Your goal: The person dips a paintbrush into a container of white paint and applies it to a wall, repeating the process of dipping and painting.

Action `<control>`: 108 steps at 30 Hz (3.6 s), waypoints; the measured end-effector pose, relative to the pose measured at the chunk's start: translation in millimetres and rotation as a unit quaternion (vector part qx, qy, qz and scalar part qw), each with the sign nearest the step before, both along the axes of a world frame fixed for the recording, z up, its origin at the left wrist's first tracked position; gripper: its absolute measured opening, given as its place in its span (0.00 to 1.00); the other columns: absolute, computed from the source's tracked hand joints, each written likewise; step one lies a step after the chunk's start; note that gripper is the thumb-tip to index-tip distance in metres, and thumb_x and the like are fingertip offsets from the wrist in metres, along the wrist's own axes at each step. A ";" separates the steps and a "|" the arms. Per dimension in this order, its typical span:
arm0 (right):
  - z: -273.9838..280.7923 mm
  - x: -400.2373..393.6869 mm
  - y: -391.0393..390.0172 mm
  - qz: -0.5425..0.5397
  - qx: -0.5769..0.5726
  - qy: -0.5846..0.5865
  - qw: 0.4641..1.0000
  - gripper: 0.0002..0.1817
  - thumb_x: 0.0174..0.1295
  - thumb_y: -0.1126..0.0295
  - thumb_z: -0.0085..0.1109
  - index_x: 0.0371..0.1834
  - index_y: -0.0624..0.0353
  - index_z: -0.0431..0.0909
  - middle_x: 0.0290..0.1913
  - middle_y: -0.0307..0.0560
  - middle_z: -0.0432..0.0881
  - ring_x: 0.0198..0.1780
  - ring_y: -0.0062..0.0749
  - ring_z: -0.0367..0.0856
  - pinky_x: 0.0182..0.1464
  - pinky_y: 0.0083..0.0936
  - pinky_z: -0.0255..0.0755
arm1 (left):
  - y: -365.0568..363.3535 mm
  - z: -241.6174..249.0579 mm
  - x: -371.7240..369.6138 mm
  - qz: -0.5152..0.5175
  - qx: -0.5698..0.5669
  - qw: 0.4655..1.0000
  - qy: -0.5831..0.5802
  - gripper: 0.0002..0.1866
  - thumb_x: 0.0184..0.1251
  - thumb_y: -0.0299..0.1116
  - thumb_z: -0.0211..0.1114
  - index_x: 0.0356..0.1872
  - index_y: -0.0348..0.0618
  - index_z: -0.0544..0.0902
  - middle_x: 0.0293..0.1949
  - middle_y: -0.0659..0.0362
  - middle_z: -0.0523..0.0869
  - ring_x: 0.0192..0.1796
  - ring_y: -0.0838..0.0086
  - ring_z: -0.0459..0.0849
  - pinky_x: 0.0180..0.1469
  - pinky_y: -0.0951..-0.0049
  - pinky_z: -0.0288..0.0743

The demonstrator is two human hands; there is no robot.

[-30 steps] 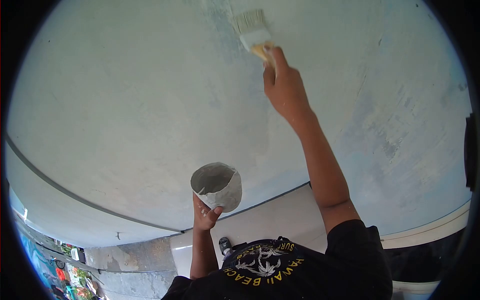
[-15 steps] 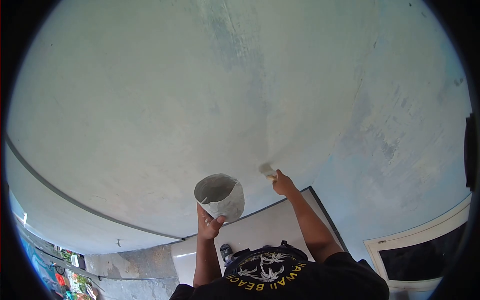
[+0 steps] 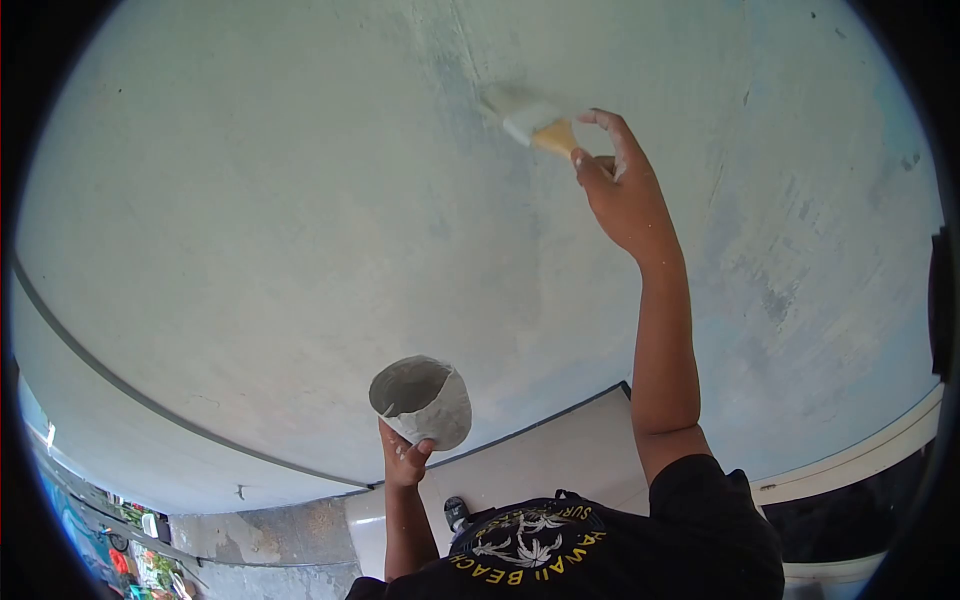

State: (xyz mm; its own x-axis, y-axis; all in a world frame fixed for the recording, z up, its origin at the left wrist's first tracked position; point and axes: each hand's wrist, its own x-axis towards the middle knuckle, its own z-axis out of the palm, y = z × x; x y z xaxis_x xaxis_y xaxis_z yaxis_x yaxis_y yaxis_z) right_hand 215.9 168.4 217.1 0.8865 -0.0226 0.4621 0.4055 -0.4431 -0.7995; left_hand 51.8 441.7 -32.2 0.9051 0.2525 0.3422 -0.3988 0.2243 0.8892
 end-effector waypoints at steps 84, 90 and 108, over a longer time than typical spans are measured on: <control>-69.7 36.7 40.1 0.108 0.197 -0.002 0.974 0.17 0.71 0.60 0.51 0.51 0.64 0.70 0.24 0.40 0.74 0.24 0.21 0.69 0.30 0.22 0.67 | -0.7 12.0 -1.7 0.007 0.017 1.000 0.001 0.46 0.45 0.37 0.74 0.67 0.37 0.60 0.60 0.51 0.72 0.62 0.63 0.72 0.63 0.60 0.67; -264.3 30.1 69.0 0.177 0.247 0.243 0.921 0.24 0.75 0.49 0.41 0.39 0.61 0.74 0.17 0.31 0.64 0.17 0.13 0.58 0.19 0.16 0.55 | 3.1 9.2 -0.4 0.003 0.020 1.000 0.014 0.46 0.46 0.37 0.75 0.67 0.38 0.59 0.61 0.51 0.70 0.63 0.63 0.71 0.64 0.60 0.66; -301.2 9.0 26.5 0.125 0.336 0.453 0.816 0.10 0.68 0.64 0.53 0.39 0.60 0.74 0.22 0.36 0.69 0.18 0.22 0.62 0.21 0.23 0.59 | 11.9 10.6 -8.9 -0.024 0.027 0.998 0.045 0.47 0.46 0.33 0.74 0.68 0.38 0.57 0.62 0.51 0.70 0.64 0.62 0.70 0.65 0.60 0.65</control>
State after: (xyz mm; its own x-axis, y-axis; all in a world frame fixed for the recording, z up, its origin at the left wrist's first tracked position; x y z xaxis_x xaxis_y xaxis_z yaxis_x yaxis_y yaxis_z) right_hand 224.8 194.9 -84.2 0.8733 0.2333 -0.4276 -0.4763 0.2247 -0.8501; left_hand 42.9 453.6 -21.6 0.9433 0.1920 0.2707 -0.3065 0.1914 0.9324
